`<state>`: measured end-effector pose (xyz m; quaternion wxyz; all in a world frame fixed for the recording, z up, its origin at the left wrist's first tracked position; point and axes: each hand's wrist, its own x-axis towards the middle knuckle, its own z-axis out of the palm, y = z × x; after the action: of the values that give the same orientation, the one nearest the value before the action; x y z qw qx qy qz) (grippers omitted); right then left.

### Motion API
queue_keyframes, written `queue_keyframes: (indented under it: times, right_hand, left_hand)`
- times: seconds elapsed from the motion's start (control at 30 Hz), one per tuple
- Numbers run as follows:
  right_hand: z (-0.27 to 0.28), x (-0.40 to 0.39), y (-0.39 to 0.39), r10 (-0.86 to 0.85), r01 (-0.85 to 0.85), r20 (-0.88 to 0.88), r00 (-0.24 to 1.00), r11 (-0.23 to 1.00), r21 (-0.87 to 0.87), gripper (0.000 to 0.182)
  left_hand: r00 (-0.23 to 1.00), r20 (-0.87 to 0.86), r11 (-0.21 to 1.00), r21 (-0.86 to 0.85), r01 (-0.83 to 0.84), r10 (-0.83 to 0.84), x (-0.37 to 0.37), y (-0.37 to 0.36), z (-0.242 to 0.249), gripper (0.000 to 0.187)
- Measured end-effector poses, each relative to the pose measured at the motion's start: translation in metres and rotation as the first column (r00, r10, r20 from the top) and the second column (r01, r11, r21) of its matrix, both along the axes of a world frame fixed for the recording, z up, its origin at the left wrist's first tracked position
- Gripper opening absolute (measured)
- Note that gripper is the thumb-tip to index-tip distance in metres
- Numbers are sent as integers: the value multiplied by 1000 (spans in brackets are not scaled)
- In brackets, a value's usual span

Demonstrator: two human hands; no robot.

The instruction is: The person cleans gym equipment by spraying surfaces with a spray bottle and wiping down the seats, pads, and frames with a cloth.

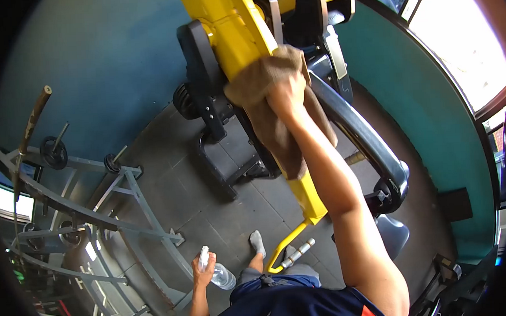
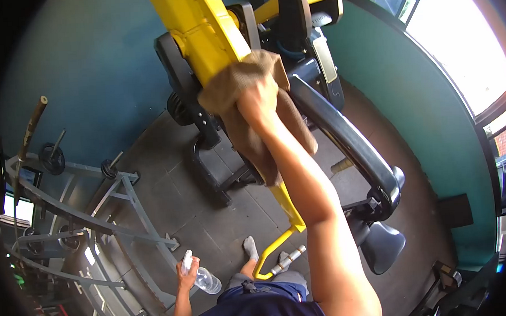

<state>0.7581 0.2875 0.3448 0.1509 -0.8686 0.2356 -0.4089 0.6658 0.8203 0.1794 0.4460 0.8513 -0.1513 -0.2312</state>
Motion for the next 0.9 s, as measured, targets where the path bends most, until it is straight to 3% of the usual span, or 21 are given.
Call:
queue_keyframes:
  times: [0.03, 0.07, 0.1, 0.13, 0.17, 0.23, 0.3, 0.33, 0.37, 0.4, 0.47, 0.5, 0.53, 0.6, 0.67, 0.77, 0.83, 0.9]
  right_hand:
    - [25, 28, -9, 13, 59, 284, 959, 968, -243, 35]
    - [53, 45, -19, -15, 45, 109, 994, 957, -287, 25]
    - [90, 62, -17, -101, 85, -64, 993, 974, -212, 17]
    - [110, 72, -14, -144, 119, -55, 988, 937, -329, 15]
    - [116, 85, -18, -146, 155, 54, 988, 952, -264, 18]
    - [107, 89, -21, -167, 167, 8, 986, 982, -91, 19]
    - [76, 60, -12, -109, 200, 337, 935, 948, -248, 18]
    - [65, 31, 4, -128, 118, 213, 969, 991, 58, 24]
    - [34, 3, 9, -75, 65, 108, 991, 994, 89, 28]
    - [-18, -22, 10, -79, 57, 41, 996, 919, 391, 33]
    - [11, -73, 56, -111, 10, 122, 986, 779, 627, 47]
    - [-14, -89, 76, -50, 20, 120, 992, 970, 241, 54]
    - [-10, -105, 97, -43, 70, -85, 995, 936, 344, 60]
    - [-26, -113, 118, -52, 116, -295, 954, 971, 207, 68]
    - [-91, -96, 115, -137, 60, -300, 944, 965, -254, 74]
    - [-67, -39, 79, 174, -271, -274, 946, 888, -372, 72]
    - [-3, 29, 65, 457, -469, -105, 883, 848, -247, 64]
    - [78, 91, 69, 49, -253, -331, 942, 753, -607, 57]
  left_hand:
    - [1000, 20, 1000, 1, 8, -8, 3, -1, -3, 22]
    - [999, 39, 1000, 7, 17, -17, 5, -2, -5, 22]
    - [998, 56, 999, 17, 27, -28, 9, -2, -6, 22]
    - [994, 101, 999, 26, 48, -51, 12, -1, -10, 23]
    - [995, 98, 999, 8, 36, -36, 15, 0, -12, 20]
    - [997, 81, 999, -28, 15, -13, 16, -1, -18, 16]
    - [999, 46, 999, -41, 13, -11, 13, 3, -16, 18]
    - [1000, 23, 1000, -21, 8, -8, 14, 6, -17, 20]
    - [1000, -1, 1000, -8, -2, 2, 14, 6, -20, 22]
    - [1000, 9, 1000, -17, -17, 17, 11, 6, -19, 21]
    - [1000, 16, 1000, -9, -6, 6, 8, 10, -24, 21]
    - [1000, -6, 1000, -9, -16, 16, 3, 14, -27, 21]
    - [1000, 8, 1000, -7, 7, -7, -1, 12, -25, 21]
    - [997, 62, 999, -10, 39, -38, -3, 6, -16, 21]
    - [998, 59, 999, -40, 16, -14, -6, 14, -34, 21]
    - [997, -32, 990, -126, -70, 66, -13, 20, -48, 21]
    - [994, -37, 979, -172, -108, 104, -17, 19, -51, 19]
    - [992, 50, 976, -188, -108, 119, -17, 14, -43, 16]
